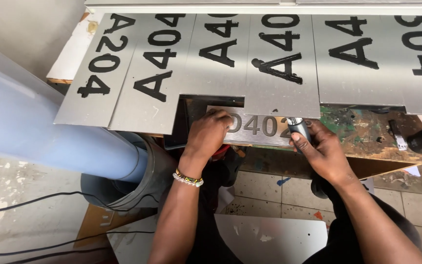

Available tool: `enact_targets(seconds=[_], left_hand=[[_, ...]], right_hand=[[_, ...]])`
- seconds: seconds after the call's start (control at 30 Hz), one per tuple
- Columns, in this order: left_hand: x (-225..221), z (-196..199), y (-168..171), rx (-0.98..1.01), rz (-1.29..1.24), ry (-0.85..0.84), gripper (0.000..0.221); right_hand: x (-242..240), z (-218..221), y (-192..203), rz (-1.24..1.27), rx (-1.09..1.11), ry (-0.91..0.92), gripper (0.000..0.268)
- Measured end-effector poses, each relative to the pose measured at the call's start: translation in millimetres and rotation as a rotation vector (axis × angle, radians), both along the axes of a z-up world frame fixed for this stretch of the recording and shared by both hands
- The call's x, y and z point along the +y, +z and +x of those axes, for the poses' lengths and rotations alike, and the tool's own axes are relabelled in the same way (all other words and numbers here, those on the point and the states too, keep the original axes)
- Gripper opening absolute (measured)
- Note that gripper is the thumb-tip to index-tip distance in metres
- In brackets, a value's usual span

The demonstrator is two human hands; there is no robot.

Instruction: Applying paint or finish to engraved characters on metal signs using a handheld tool and organizing them on a shelf.

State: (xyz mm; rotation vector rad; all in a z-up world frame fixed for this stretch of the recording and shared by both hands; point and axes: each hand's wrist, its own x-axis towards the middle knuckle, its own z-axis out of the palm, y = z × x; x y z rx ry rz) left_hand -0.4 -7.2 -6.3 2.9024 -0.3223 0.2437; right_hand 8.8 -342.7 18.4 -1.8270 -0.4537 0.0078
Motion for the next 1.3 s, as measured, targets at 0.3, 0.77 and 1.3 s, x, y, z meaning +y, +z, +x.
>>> enact_targets(seconds=[0.3, 0.77, 1.3], left_hand=[[-16, -10, -21, -0.297, 0.218, -0.07, 0.014], [10, -6, -7, -0.328, -0.428, 0.179, 0.008], [51, 14, -26, -0.552, -1.051, 0.578, 0.01]], right_hand=[[-21, 2, -5, 0.086, -0.018, 0.015, 0.024], [0, 20, -29, 0.041, 0.125, 0.064, 0.037], [68, 41, -63, 0.381, 0.203, -0.071, 0.014]])
